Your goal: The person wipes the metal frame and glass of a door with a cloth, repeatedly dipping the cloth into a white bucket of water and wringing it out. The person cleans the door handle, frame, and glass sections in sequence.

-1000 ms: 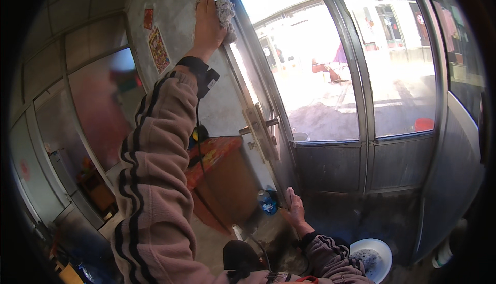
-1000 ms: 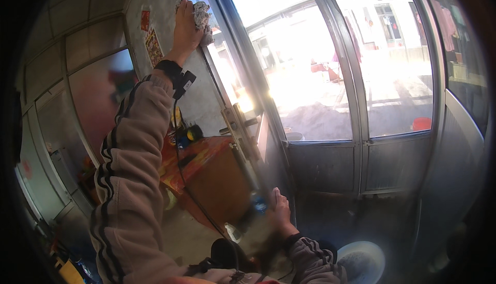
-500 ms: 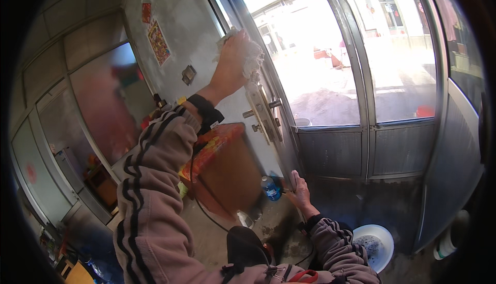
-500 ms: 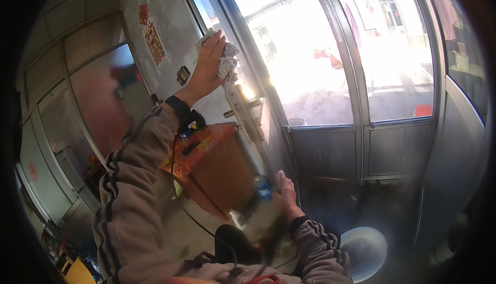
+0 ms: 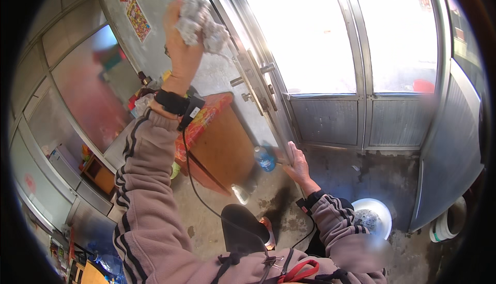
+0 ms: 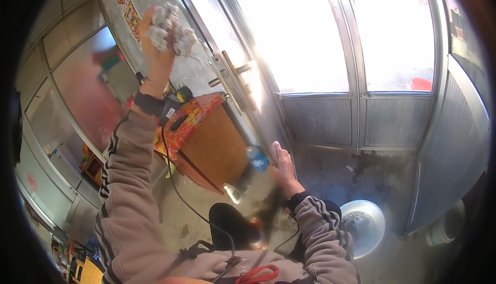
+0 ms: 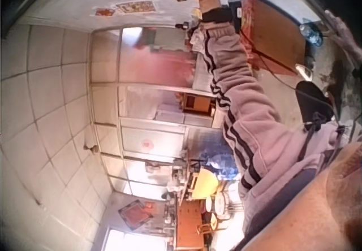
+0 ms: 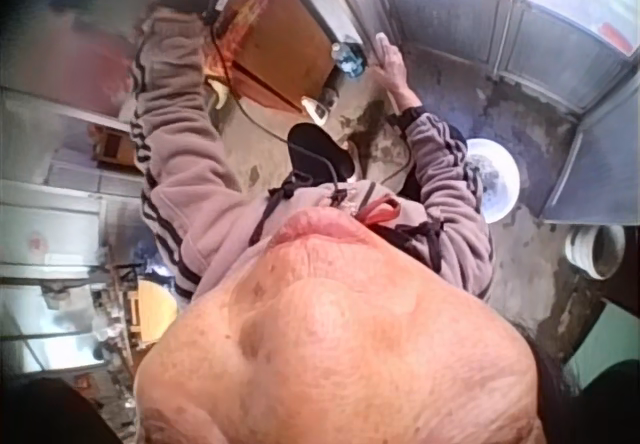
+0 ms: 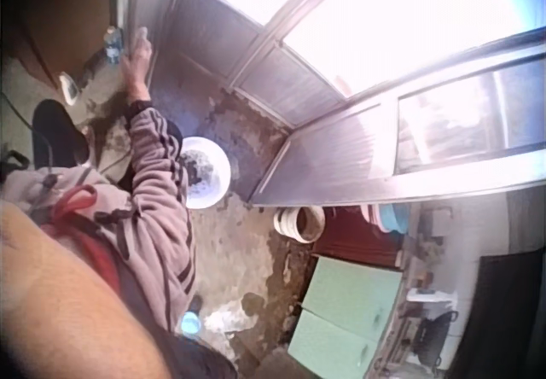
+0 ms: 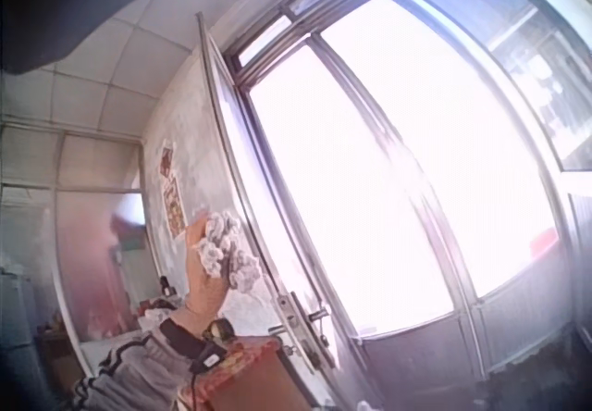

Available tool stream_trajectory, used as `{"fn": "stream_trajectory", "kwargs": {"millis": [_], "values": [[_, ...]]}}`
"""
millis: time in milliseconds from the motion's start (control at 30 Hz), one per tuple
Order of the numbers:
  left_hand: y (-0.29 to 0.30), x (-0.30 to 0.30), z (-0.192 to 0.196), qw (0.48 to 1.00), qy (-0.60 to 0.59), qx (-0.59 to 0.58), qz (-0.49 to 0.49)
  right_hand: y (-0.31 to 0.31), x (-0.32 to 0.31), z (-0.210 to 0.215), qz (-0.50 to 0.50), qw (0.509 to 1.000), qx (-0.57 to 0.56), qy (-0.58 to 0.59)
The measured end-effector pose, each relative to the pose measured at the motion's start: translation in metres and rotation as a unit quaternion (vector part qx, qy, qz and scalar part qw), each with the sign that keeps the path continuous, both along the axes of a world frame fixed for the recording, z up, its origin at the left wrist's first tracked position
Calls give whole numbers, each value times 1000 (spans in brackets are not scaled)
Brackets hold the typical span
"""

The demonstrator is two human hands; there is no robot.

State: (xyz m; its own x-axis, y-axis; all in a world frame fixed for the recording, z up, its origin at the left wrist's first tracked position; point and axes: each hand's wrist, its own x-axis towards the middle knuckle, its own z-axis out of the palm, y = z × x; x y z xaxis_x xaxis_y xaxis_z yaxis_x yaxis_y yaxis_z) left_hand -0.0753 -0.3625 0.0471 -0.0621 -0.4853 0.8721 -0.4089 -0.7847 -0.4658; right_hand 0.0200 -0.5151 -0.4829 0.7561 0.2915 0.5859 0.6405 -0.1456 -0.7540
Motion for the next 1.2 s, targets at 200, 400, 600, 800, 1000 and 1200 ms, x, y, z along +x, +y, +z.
{"fn": "stream_trajectory", "kwargs": {"millis": [200,400,600,800,1000,1200], "values": [[-1,81,-42,935,210,-271,-92,9,5,-1,-9,999,22,-34],[15,70,-98,959,230,-167,16,14,3,-1,-14,1000,26,7],[16,34,-141,939,286,-154,111,19,12,-9,-18,999,33,21],[1,-4,-180,990,138,16,33,18,17,-12,-11,999,35,13],[-22,-33,-234,949,268,-104,-130,16,20,-19,28,999,-9,18],[-20,-40,-292,783,496,-281,-249,12,19,-13,102,992,-22,70]]}}
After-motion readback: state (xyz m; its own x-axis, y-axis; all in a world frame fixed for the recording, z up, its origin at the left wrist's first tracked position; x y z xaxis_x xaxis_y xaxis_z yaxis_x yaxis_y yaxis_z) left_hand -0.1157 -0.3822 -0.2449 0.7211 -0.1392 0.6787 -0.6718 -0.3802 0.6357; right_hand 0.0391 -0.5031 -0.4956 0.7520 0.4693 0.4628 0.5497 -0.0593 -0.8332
